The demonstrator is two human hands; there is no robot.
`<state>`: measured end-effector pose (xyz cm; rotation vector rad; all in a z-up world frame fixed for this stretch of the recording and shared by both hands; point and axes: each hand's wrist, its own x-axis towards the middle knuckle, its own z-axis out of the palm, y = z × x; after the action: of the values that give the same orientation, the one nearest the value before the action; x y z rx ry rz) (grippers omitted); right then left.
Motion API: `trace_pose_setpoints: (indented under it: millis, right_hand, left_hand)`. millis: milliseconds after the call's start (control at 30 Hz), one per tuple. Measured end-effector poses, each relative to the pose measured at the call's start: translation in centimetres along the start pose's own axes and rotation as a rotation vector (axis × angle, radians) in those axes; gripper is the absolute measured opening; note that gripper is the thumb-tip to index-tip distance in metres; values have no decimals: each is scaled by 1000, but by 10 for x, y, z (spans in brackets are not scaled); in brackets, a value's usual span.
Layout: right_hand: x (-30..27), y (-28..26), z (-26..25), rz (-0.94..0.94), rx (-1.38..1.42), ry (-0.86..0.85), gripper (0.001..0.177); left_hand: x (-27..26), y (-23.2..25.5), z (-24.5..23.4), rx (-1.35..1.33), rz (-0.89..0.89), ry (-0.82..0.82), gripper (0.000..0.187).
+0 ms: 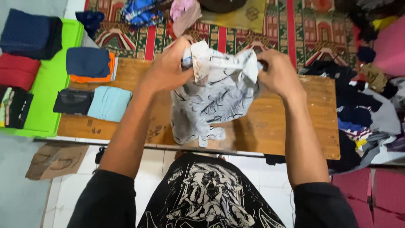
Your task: The recorder folds several shirts and a polo shirt on a wooden table.
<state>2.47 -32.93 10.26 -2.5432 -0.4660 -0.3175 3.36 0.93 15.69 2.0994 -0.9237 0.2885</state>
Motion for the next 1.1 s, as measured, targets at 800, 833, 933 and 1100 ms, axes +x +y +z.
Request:
trace_pose_setpoints:
  millis: [800, 833, 933, 1100]
  right_hand:
    - [66, -32, -214, 66, 234, 213, 18]
    - [67, -28, -213, 67, 232, 220, 18]
    - [68, -19, -209, 87, 283, 242, 22]
    - [53, 1, -207, 46, 167, 108, 19]
  left_hand:
    - [118, 18, -124, 171, -115, -131, 30]
    - [122, 21, -128, 173, -108, -132, 30]
    - [131, 27, -138, 189, -136, -64, 31]
    - [126, 41, -131, 309, 44, 154, 32]
